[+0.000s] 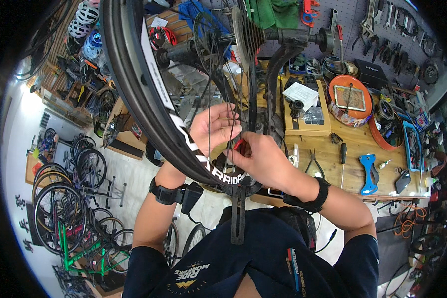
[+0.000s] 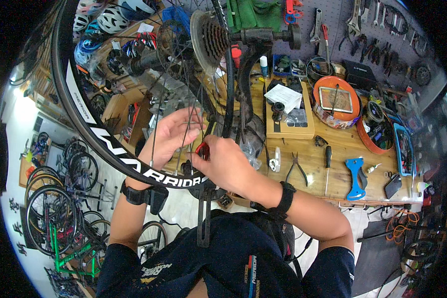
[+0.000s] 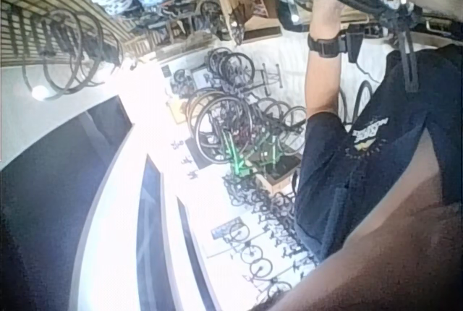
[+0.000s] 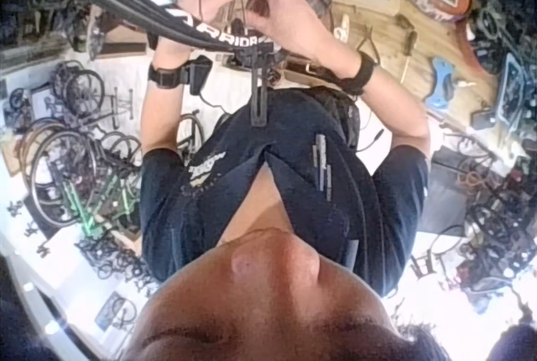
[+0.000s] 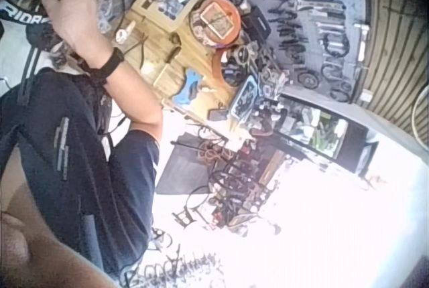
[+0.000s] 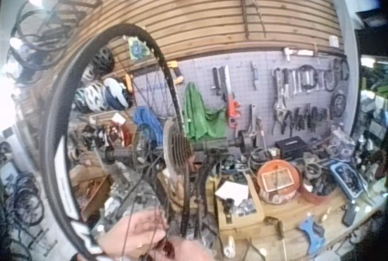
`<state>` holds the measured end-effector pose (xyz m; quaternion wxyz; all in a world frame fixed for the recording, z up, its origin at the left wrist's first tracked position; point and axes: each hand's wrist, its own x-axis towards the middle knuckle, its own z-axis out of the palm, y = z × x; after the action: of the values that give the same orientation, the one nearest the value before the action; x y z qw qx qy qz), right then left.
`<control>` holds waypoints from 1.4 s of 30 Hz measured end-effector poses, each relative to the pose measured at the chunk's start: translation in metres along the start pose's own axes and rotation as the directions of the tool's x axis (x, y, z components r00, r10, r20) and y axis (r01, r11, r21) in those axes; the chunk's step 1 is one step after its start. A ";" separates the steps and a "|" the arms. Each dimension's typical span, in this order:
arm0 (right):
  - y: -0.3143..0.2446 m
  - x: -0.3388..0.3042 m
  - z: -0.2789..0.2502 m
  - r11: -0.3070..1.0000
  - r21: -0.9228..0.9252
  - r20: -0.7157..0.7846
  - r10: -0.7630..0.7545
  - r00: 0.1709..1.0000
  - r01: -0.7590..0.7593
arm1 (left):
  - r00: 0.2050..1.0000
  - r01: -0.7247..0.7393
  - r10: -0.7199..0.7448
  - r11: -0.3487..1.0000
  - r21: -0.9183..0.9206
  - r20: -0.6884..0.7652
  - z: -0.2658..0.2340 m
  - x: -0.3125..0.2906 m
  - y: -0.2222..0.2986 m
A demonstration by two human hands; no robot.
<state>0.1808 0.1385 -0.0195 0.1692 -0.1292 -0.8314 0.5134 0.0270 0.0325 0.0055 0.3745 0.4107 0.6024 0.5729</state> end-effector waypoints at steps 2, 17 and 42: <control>0.000 0.006 -0.003 0.997 -0.074 0.043 -0.021 0.999 0.025 | 1.000 0.010 -0.010 1.000 0.026 -0.009 0.001 0.000 0.002; -0.001 0.018 0.005 0.952 -0.304 0.085 -0.012 0.996 0.037 | 1.000 -0.022 0.021 0.999 0.045 0.004 0.005 0.001 0.000; -0.020 0.012 -0.036 0.519 0.766 0.541 -0.202 0.816 -0.379 | 0.995 -0.061 0.054 0.995 -0.078 -0.085 0.013 -0.019 0.049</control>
<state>0.1836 0.1633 0.0151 -0.0742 0.0849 -0.4740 0.8733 0.0499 0.0205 0.0534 0.3487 0.3883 0.5817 0.6239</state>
